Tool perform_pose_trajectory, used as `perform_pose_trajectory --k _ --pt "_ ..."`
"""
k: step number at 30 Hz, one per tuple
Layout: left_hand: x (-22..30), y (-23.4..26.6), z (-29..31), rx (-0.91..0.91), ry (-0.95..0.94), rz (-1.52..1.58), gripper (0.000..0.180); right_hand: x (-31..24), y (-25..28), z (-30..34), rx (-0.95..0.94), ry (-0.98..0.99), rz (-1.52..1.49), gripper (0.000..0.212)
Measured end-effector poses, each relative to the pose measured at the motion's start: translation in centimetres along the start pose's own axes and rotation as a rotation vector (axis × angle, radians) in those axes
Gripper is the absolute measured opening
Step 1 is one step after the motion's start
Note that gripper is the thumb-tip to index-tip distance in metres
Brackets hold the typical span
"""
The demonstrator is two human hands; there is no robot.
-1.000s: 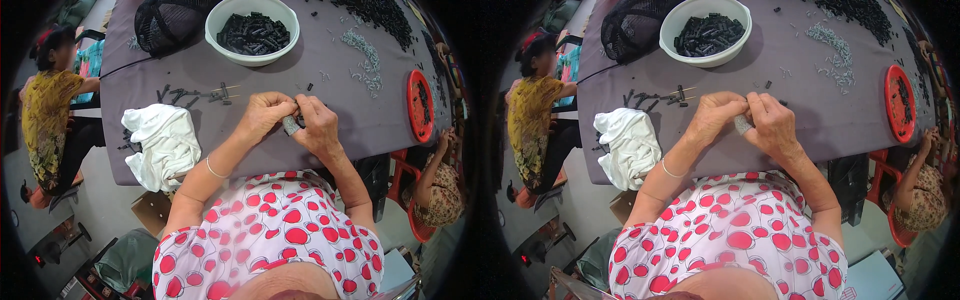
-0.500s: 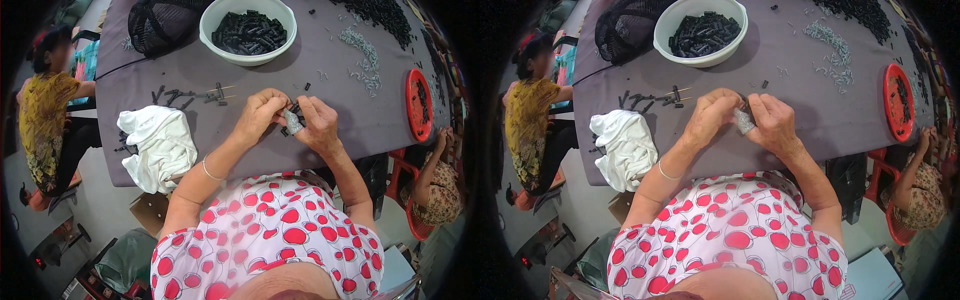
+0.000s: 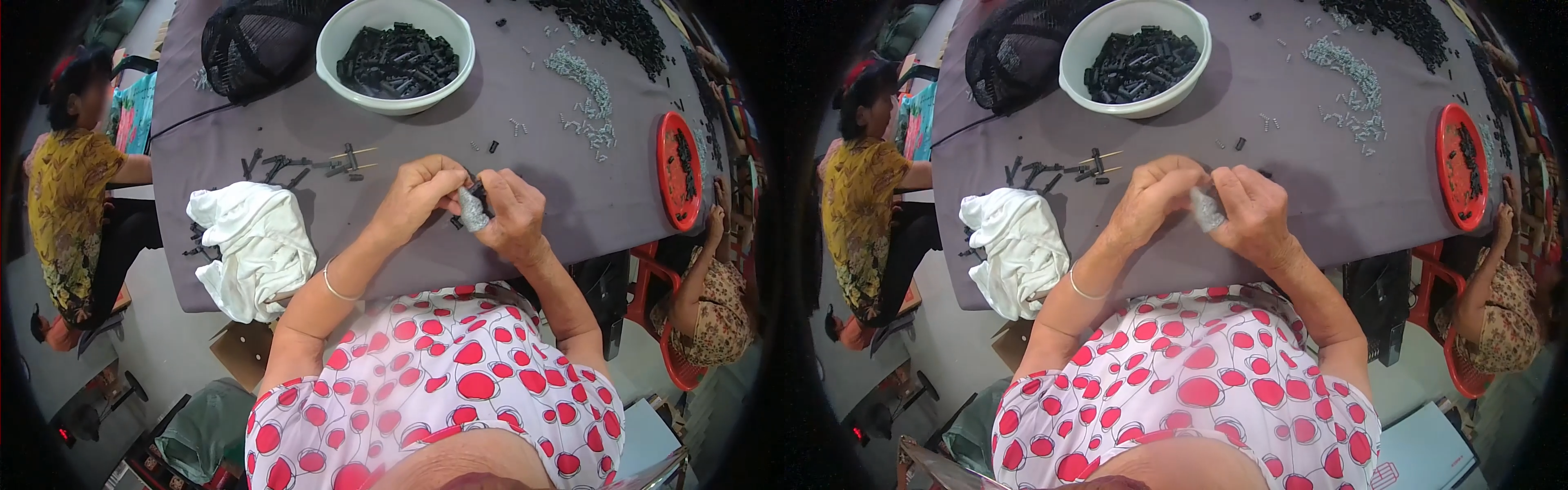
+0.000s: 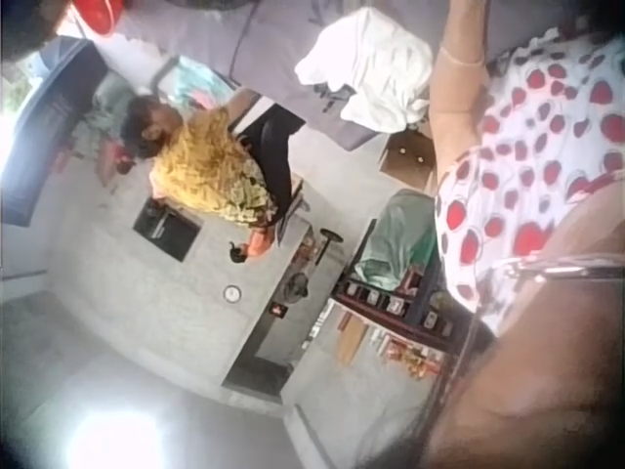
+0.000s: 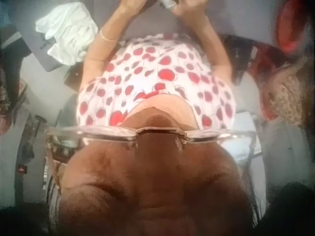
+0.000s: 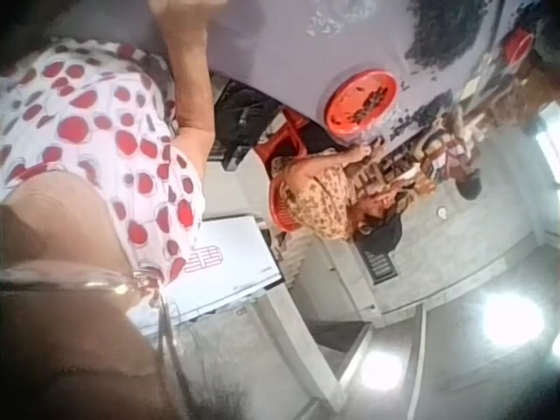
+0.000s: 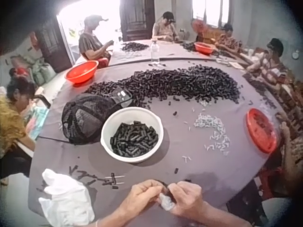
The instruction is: Assembling small black plastic components at a workshop table.
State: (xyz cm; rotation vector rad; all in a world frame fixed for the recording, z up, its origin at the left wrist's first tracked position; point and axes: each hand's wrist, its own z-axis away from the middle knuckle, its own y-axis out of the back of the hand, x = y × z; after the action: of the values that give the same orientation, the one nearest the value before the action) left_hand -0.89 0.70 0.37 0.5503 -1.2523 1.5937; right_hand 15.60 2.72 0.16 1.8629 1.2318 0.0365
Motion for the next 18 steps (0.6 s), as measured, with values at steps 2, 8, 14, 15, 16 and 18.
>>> perform_pose_trajectory --k 2,8,14,15,16,18 --pt "0.1 0.3 0.0 -0.129 -0.031 -0.069 0.021 0.0 0.1 0.1 -0.037 -0.007 -0.003 0.033" --pt "-0.4 0.9 0.1 -0.229 0.009 -0.160 0.023 0.5 1.3 0.9 -0.132 -0.128 -0.184 0.047" --pt "-0.3 0.7 -0.3 -0.169 0.014 -0.141 0.021 5.1 2.4 0.1 -0.038 -0.311 -0.135 0.039" --pt "-0.2 0.6 -0.3 -0.165 0.023 -0.133 0.020 5.5 2.3 -0.3 -0.058 -0.284 -0.143 0.037" --pt "-0.3 0.7 -0.4 -0.165 0.024 -0.135 0.020 5.7 2.1 -0.5 -0.080 -0.257 -0.153 0.036" --pt "-0.5 0.9 -0.5 -0.146 0.009 -0.030 0.025 5.3 1.6 -1.0 -0.143 -0.251 -0.108 0.035"
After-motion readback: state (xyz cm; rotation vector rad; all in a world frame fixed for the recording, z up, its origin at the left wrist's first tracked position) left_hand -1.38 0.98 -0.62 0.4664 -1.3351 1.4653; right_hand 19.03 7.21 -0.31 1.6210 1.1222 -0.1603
